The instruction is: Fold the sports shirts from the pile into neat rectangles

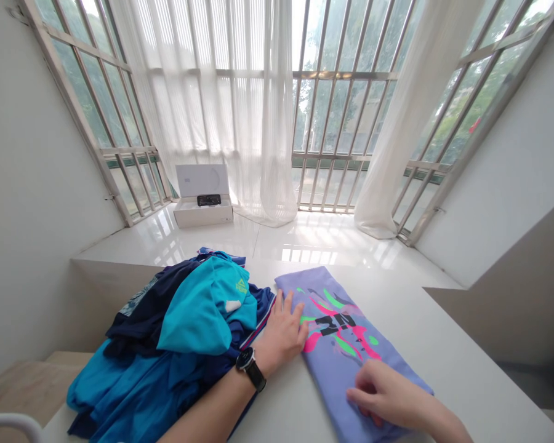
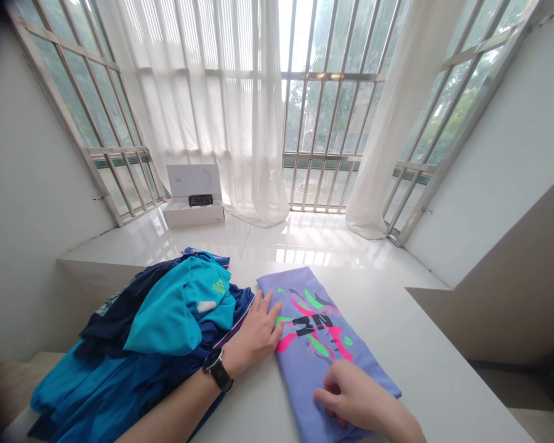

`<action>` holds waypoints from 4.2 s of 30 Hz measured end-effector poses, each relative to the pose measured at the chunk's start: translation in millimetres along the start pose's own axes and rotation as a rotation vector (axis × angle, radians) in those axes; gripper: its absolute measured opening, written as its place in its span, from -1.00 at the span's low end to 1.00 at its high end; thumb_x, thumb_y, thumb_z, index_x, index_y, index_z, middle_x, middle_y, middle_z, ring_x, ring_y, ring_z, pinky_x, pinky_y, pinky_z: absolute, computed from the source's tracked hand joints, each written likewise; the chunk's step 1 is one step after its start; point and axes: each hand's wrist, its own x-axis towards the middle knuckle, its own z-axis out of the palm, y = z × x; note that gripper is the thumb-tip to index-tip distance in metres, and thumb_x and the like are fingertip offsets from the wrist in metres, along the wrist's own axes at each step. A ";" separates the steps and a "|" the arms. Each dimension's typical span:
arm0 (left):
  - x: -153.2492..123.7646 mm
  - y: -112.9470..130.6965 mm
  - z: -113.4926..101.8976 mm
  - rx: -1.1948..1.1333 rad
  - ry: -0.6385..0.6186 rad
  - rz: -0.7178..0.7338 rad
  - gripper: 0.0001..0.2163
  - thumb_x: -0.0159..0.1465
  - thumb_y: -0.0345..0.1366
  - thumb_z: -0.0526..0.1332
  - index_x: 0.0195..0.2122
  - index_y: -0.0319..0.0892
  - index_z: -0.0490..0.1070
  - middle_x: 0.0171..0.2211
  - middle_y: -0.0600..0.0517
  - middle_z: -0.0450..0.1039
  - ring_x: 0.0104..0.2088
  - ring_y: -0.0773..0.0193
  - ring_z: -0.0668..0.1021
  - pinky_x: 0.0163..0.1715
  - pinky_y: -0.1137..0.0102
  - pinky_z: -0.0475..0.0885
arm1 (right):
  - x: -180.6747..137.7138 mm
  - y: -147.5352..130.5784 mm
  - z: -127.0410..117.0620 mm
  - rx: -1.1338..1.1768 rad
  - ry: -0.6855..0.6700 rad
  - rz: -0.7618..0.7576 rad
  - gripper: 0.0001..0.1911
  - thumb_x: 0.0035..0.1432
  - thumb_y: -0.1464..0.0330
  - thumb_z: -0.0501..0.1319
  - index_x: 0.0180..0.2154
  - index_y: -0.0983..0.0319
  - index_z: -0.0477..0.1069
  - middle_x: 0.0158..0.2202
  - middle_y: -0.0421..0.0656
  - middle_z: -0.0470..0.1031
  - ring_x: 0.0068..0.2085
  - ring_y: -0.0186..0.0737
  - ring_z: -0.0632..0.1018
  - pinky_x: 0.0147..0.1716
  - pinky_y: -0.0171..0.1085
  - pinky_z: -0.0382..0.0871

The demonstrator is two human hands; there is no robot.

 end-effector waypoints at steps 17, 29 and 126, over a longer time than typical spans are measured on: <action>-9.1 8.8 -2.2 -0.029 -0.178 0.272 -0.39 0.37 0.14 0.01 0.36 -0.02 0.13 0.41 -0.14 0.00 0.40 -0.21 0.01 0.32 -0.13 -0.04 | 30.0 38.0 49.3 -0.505 0.501 -0.132 -0.33 0.33 -0.06 -0.03 0.38 -0.02 0.05 0.44 -0.15 -0.02 0.42 0.12 0.05 0.34 0.18 -0.02; -2.4 10.0 -0.3 -0.011 -0.056 0.329 -0.54 0.43 -0.09 0.02 0.30 -0.13 0.22 0.36 -0.14 0.14 0.37 -0.02 0.15 0.32 0.07 0.13 | 97.8 17.6 23.4 -0.584 0.555 -0.003 -0.34 0.36 0.03 -0.07 0.39 0.10 0.05 0.44 -0.03 -0.03 0.41 0.14 0.05 0.34 0.20 -0.12; -8.5 38.8 1.9 -0.174 -0.110 0.185 -0.84 0.31 -0.27 0.16 -0.14 -0.16 0.44 -0.23 -0.06 0.55 -0.25 0.11 0.55 -0.24 0.30 0.39 | 48.5 53.8 -51.1 -0.006 0.719 -0.223 -0.52 0.24 -0.06 0.10 -0.40 0.18 0.49 -0.43 -0.18 0.52 -0.41 -0.22 0.46 -0.35 -0.24 0.35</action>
